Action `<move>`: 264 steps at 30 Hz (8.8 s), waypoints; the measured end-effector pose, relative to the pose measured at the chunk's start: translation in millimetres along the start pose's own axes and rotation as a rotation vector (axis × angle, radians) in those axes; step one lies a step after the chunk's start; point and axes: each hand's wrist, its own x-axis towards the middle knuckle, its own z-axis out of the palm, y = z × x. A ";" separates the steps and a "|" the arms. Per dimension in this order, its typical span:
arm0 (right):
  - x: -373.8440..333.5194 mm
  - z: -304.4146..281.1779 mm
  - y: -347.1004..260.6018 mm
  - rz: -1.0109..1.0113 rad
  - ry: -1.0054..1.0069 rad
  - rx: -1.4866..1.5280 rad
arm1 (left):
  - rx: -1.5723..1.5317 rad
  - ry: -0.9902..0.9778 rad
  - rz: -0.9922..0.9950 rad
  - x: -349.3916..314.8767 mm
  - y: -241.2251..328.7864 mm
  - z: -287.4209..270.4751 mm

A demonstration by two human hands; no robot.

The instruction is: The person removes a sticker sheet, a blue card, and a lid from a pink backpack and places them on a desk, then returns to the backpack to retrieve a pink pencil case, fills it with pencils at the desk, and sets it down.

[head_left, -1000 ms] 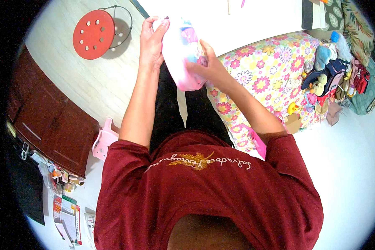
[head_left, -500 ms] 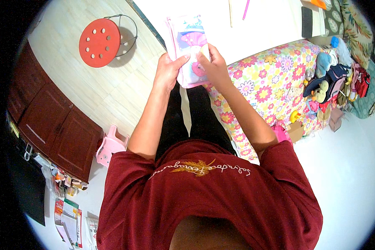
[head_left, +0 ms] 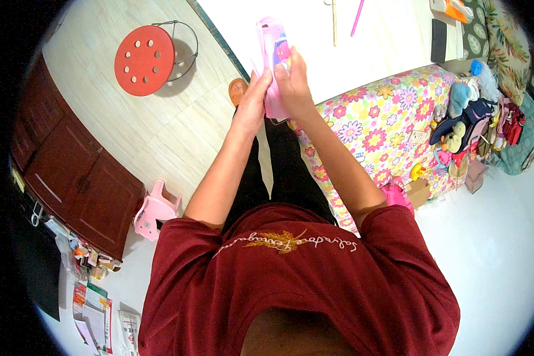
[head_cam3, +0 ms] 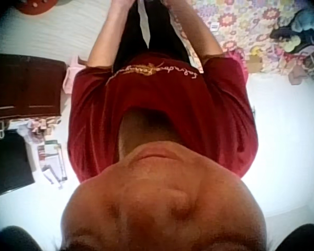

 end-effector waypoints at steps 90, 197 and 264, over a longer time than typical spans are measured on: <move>-15.9 -71.3 -62.3 0.706 -0.067 0.175 | 0.519 0.070 0.310 -6.2 -18.4 20.4; 21.8 -34.2 -20.5 -0.065 -0.400 -0.598 | 0.409 -0.062 0.001 27.5 7.2 -63.1; 31.4 9.8 6.4 -0.193 -0.590 -0.846 | 0.824 0.482 0.279 32.1 -26.2 -31.8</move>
